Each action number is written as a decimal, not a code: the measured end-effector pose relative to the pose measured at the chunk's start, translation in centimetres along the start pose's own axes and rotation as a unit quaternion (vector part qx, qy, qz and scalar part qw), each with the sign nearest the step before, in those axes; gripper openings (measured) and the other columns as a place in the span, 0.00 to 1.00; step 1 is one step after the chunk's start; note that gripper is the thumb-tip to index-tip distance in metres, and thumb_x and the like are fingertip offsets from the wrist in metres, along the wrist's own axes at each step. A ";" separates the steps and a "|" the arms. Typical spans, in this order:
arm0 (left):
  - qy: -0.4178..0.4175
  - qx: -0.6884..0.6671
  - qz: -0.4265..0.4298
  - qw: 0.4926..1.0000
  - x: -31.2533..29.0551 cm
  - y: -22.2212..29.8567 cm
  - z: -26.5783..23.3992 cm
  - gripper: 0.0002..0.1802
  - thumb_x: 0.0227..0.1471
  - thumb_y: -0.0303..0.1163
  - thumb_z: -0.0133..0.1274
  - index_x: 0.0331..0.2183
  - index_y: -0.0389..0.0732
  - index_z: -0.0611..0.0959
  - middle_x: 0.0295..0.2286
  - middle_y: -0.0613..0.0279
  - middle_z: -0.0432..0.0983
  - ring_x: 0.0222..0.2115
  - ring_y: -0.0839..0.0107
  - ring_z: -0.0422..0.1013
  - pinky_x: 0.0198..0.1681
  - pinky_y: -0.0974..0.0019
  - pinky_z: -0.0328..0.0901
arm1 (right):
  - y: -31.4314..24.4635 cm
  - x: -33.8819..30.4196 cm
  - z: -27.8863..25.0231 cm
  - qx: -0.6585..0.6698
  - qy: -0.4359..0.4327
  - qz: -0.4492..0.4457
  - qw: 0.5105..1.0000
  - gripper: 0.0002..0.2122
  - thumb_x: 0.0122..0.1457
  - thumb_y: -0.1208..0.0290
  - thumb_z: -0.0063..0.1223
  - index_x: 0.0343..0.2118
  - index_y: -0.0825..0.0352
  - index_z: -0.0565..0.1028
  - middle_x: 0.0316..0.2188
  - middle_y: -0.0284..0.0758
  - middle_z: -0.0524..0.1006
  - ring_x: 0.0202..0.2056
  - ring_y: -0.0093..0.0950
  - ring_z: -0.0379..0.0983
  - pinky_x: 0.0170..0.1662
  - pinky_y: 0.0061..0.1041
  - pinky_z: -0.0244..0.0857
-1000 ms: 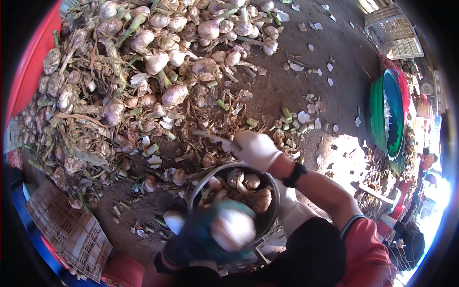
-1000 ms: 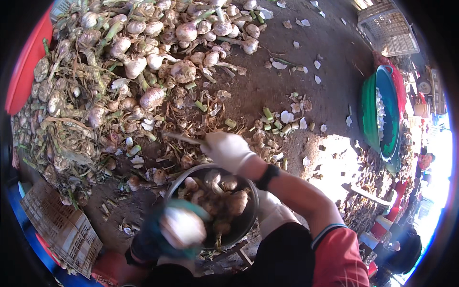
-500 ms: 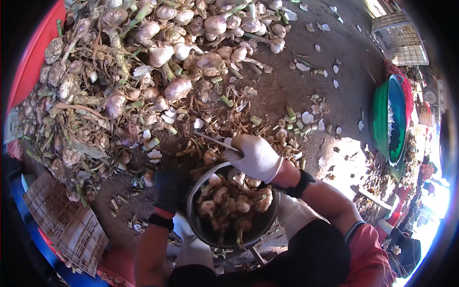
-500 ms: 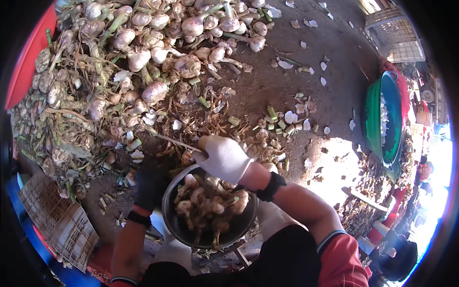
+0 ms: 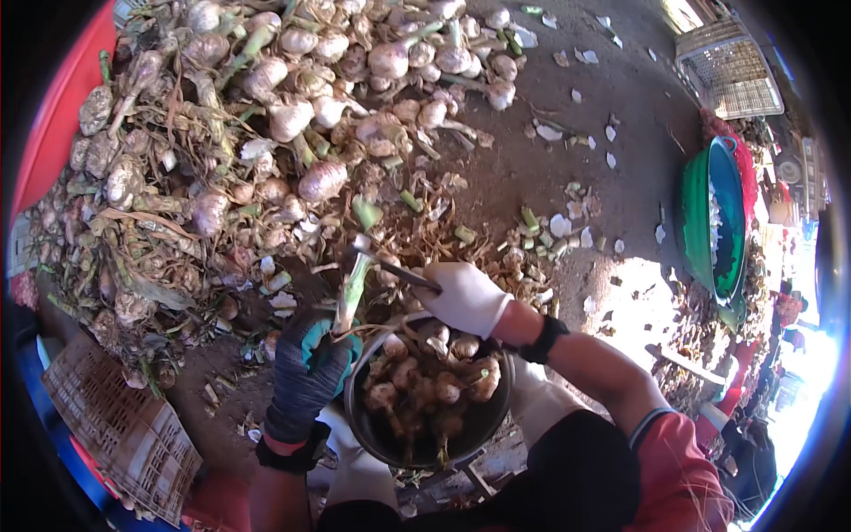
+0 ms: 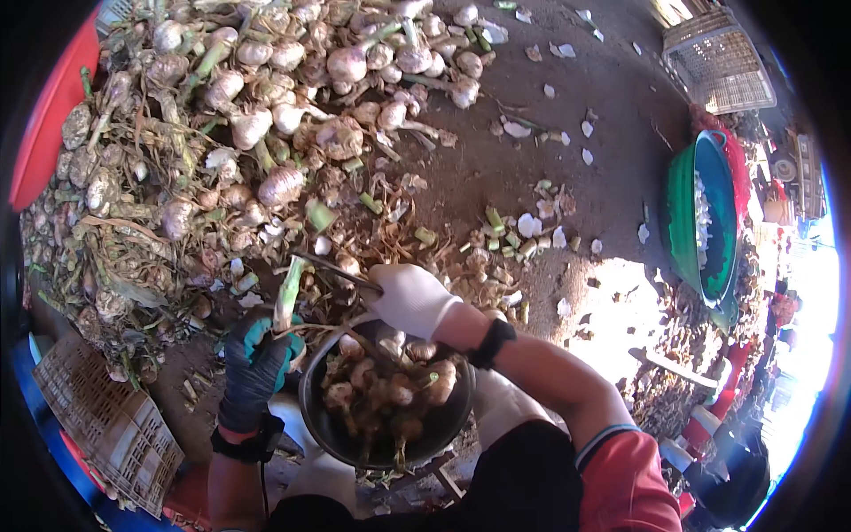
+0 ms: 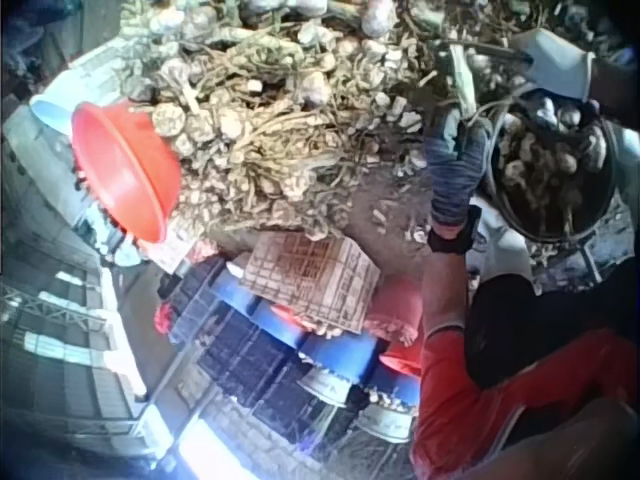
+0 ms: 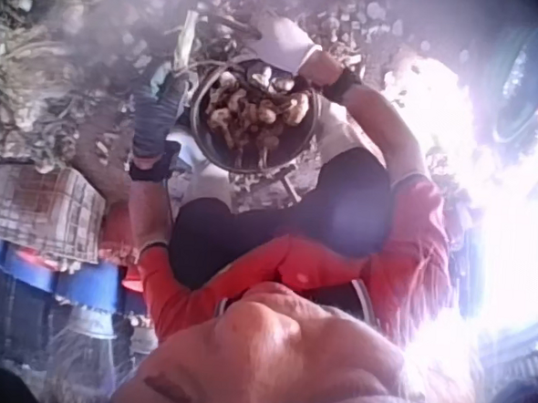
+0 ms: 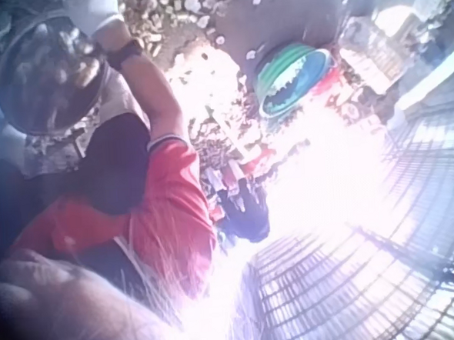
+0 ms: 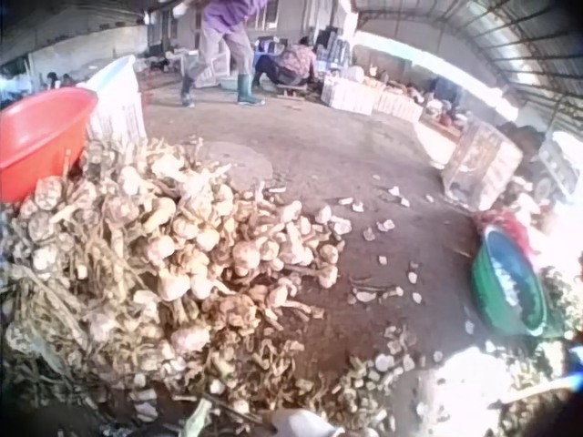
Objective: The person sorts through a pile of garlic, picking up individual bulbs and trimming the roots and stalks with a knife. Each trimmed bulb is then placed into a metal bowl, while the person occasionally moves debris aside to reach more garlic.
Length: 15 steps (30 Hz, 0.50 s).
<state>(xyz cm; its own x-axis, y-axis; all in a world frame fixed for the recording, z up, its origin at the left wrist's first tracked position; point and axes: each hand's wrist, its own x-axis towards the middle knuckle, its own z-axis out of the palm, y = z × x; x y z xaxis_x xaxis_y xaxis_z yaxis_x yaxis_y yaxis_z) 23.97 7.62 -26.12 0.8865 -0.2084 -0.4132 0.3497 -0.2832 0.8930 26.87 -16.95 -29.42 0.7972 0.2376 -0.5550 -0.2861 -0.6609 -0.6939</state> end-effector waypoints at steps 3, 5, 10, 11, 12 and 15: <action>-0.003 -0.083 -0.128 0.988 0.2 -0.6 -0.1 0.07 0.50 0.28 0.55 0.33 0.36 0.78 0.27 0.66 0.75 0.26 0.77 0.70 0.32 0.70 0.66 | -1.4 -0.8 -0.5 0.064 0.067 -0.054 0.994 0.10 0.54 0.64 0.53 0.28 0.68 0.75 0.22 0.44 0.74 0.26 0.43 0.74 0.31 0.38 0.68; -0.030 -0.117 -0.148 0.982 0.1 -1.0 -0.4 0.12 0.54 0.35 0.54 0.37 0.36 0.77 0.32 0.63 0.76 0.27 0.78 0.70 0.32 0.71 0.66 | -3.2 -1.1 -1.0 0.024 0.063 -0.147 0.987 0.10 0.53 0.64 0.55 0.26 0.68 0.74 0.21 0.44 0.74 0.26 0.44 0.73 0.30 0.38 0.68; -0.192 -0.391 -0.027 0.900 -0.6 2.0 1.4 0.24 0.55 0.50 0.49 0.35 0.34 0.76 0.26 0.47 0.76 0.25 0.57 0.73 0.29 0.61 0.69 | -1.0 -0.2 0.2 0.005 0.062 -0.285 0.957 0.08 0.50 0.67 0.55 0.24 0.68 0.73 0.21 0.43 0.72 0.26 0.44 0.72 0.30 0.39 0.67; -0.227 -0.379 -0.035 0.896 -0.6 2.3 1.1 0.26 0.55 0.52 0.47 0.35 0.34 0.76 0.26 0.46 0.76 0.26 0.56 0.74 0.29 0.61 0.69 | -0.4 0.7 0.0 -0.023 0.068 -0.224 0.972 0.09 0.51 0.67 0.55 0.24 0.68 0.72 0.21 0.43 0.72 0.26 0.44 0.72 0.30 0.39 0.67; -0.262 -0.367 -0.043 0.891 -0.4 2.7 0.9 0.29 0.55 0.54 0.45 0.35 0.33 0.76 0.26 0.46 0.76 0.26 0.56 0.74 0.29 0.61 0.70 | 0.2 1.2 -0.2 -0.051 0.074 -0.162 0.983 0.09 0.51 0.67 0.54 0.24 0.69 0.72 0.21 0.43 0.72 0.25 0.44 0.72 0.30 0.40 0.67; -0.149 -0.294 -0.033 0.944 -0.4 1.4 0.6 0.21 0.58 0.44 0.47 0.39 0.34 0.76 0.30 0.51 0.76 0.30 0.59 0.75 0.32 0.60 0.72 | -2.2 -1.3 -1.5 0.036 0.084 -0.161 0.983 0.11 0.52 0.65 0.56 0.26 0.70 0.74 0.22 0.46 0.73 0.27 0.44 0.73 0.31 0.37 0.67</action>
<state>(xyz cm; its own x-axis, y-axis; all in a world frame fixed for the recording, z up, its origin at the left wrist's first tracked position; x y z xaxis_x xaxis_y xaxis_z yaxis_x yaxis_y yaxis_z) 23.89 6.71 -24.80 0.7630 -0.4865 -0.4257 0.5870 0.2454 0.7715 27.25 -16.90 -26.53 0.9274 0.3011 -0.2218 -0.0369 -0.5165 -0.8555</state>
